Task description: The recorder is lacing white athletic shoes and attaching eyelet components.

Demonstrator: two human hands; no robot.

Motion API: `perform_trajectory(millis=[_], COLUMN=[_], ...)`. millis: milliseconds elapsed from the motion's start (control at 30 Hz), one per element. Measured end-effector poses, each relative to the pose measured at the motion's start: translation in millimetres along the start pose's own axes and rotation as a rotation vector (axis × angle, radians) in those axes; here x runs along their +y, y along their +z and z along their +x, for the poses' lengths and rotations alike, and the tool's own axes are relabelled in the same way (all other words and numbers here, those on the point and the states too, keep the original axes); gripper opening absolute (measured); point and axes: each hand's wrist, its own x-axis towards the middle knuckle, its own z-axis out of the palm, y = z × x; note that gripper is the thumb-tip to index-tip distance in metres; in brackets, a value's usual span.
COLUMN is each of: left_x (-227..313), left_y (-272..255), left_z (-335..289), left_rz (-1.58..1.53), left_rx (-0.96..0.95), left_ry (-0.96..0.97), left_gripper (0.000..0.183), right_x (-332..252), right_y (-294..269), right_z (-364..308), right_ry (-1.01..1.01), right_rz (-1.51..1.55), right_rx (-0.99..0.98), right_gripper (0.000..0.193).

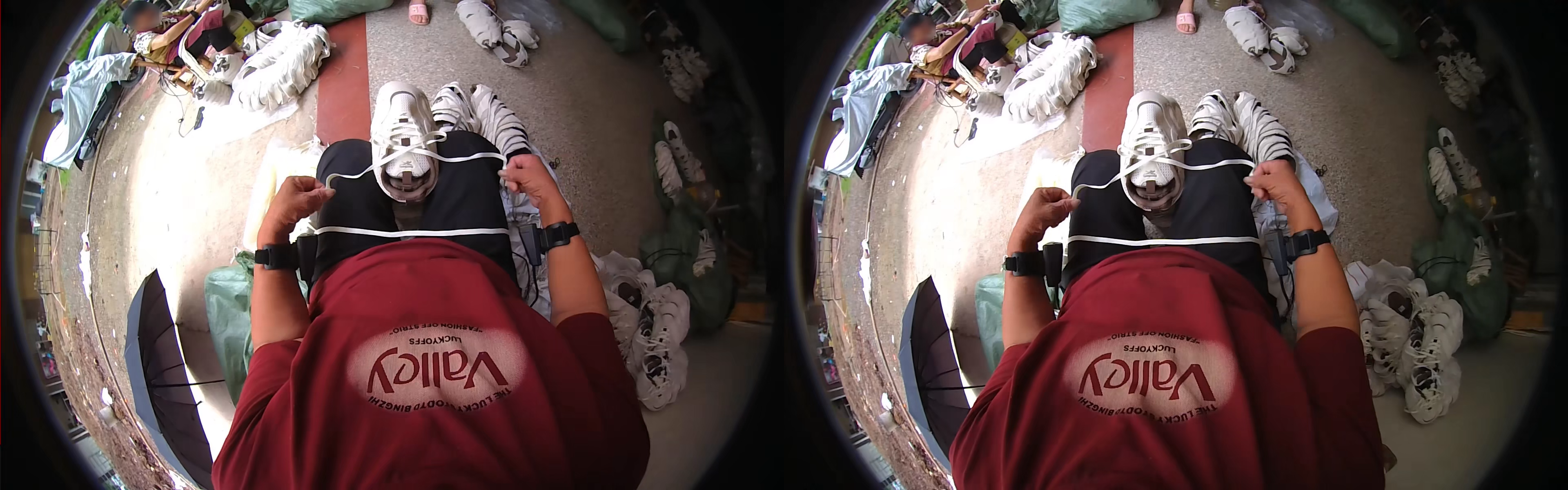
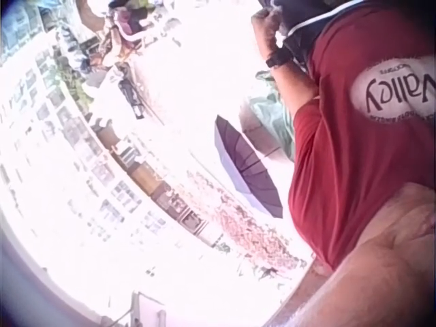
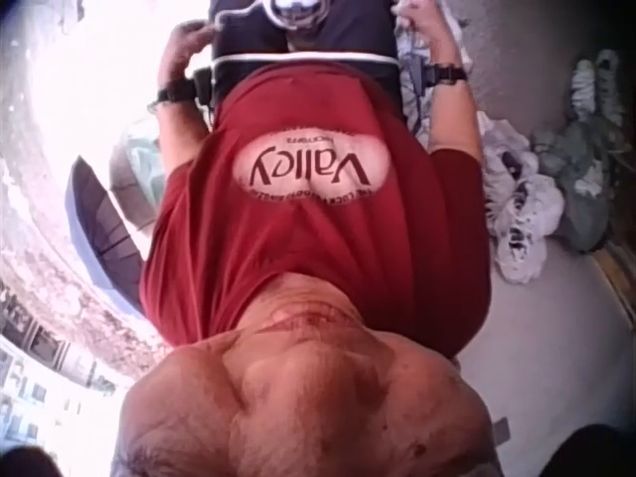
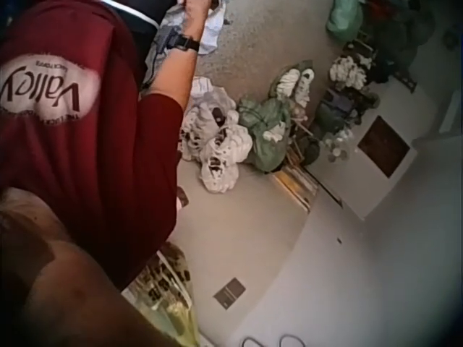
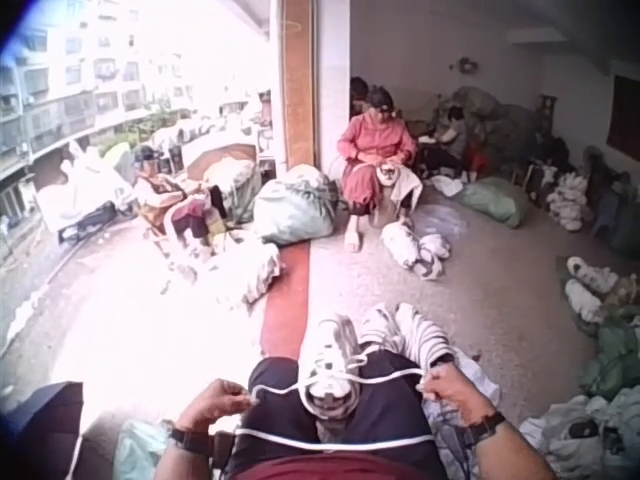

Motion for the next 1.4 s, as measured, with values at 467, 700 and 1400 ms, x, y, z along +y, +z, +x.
perform_trajectory(millis=[467, 700, 1400], left_x=[29.7, 20.5, 31.2], left_y=[100.5, 105.5, 135.1], left_z=[74.9, 75.3, 89.8], left_rz=[-0.134, -0.163, 0.445], left_rx=[-0.313, -0.275, 0.084], left_ry=[0.299, 0.373, 0.507], left_gripper=[0.024, 0.016, 0.012], right_x=[-13.4, -8.5, -12.1], right_y=[125.3, 132.7, 149.2], right_z=[56.5, 60.6, 33.6], right_ry=[-0.544, -0.676, -0.627], right_rz=[-0.248, -0.521, -1.012], right_rx=[0.291, 0.447, 0.438], right_gripper=[0.017, 0.018, 0.012])
